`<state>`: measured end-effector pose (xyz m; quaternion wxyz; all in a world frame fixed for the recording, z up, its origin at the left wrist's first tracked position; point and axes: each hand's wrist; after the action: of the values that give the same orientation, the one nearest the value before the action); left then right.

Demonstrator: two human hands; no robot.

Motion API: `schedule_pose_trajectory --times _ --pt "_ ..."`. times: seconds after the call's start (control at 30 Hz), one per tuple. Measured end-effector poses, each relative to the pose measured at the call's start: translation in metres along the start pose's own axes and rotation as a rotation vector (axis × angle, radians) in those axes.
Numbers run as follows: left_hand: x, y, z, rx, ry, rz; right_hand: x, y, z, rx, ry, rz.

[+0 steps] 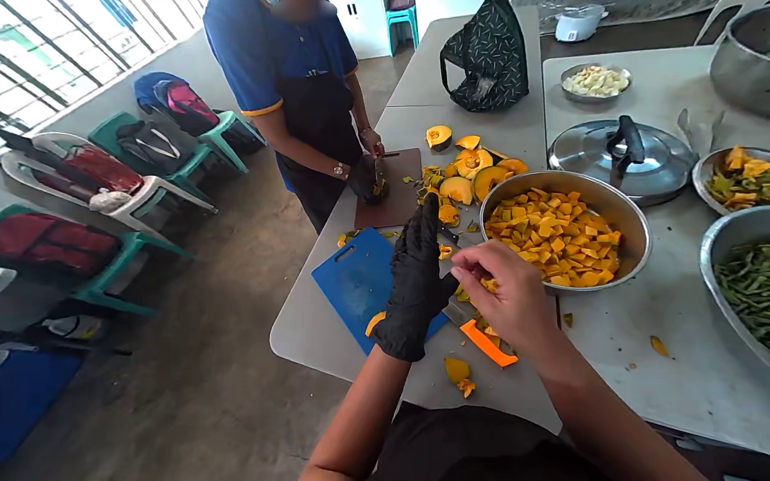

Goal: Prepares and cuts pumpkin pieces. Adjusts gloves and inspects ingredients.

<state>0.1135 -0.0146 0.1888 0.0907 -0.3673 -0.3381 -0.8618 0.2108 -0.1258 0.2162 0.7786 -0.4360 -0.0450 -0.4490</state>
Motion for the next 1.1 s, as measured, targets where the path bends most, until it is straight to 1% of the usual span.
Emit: schedule_pose_trajectory --times 0.07,0.17,0.23,0.37,0.47,0.57,0.6,0.7,0.8,0.9,1.0,1.1 --pt "0.001 0.012 -0.002 0.063 -0.098 0.108 -0.010 0.002 0.006 -0.021 -0.058 -0.081" --pt "0.003 0.021 -0.001 0.167 -0.230 0.247 -0.025 0.009 0.012 0.018 -0.028 -0.188" --pt "0.001 0.021 -0.002 0.184 -0.303 0.326 -0.031 0.013 0.013 0.052 -0.037 -0.273" --pt "0.002 0.022 -0.005 0.261 -0.463 0.375 -0.036 0.019 0.012 0.101 -0.172 -0.399" --pt "0.004 0.026 -0.006 0.279 -0.536 0.408 -0.034 0.016 0.012 -0.004 -0.273 -0.307" --pt "0.001 0.030 -0.004 0.293 -0.595 0.455 -0.022 0.003 0.022 -0.257 -0.505 -0.267" --pt "-0.001 0.030 -0.004 0.292 -0.595 0.459 -0.019 0.000 0.026 -0.320 -0.548 -0.268" --pt "-0.009 0.030 -0.004 0.249 -0.565 0.466 -0.019 0.002 0.030 -0.361 -0.547 -0.303" --pt "-0.018 0.027 -0.004 0.224 -0.520 0.458 -0.022 0.006 0.027 -0.363 -0.482 -0.324" --pt "-0.024 0.025 -0.001 0.231 -0.574 0.525 -0.026 0.001 0.023 -0.413 -0.412 -0.292" --pt "-0.021 0.028 0.000 0.262 -0.595 0.529 -0.021 -0.001 0.020 -0.409 -0.369 -0.183" --pt "-0.017 0.023 -0.004 0.243 -0.475 0.420 -0.012 0.002 0.015 -0.380 -0.314 0.013"
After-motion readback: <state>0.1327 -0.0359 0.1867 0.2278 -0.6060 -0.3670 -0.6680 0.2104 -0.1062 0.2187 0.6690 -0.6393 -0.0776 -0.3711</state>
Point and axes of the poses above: each hand's wrist, its own z-axis towards the middle knuckle, its own x-axis out of the back of the hand, y = z × x, and after that the axes turned 1 degree about y, right-handed
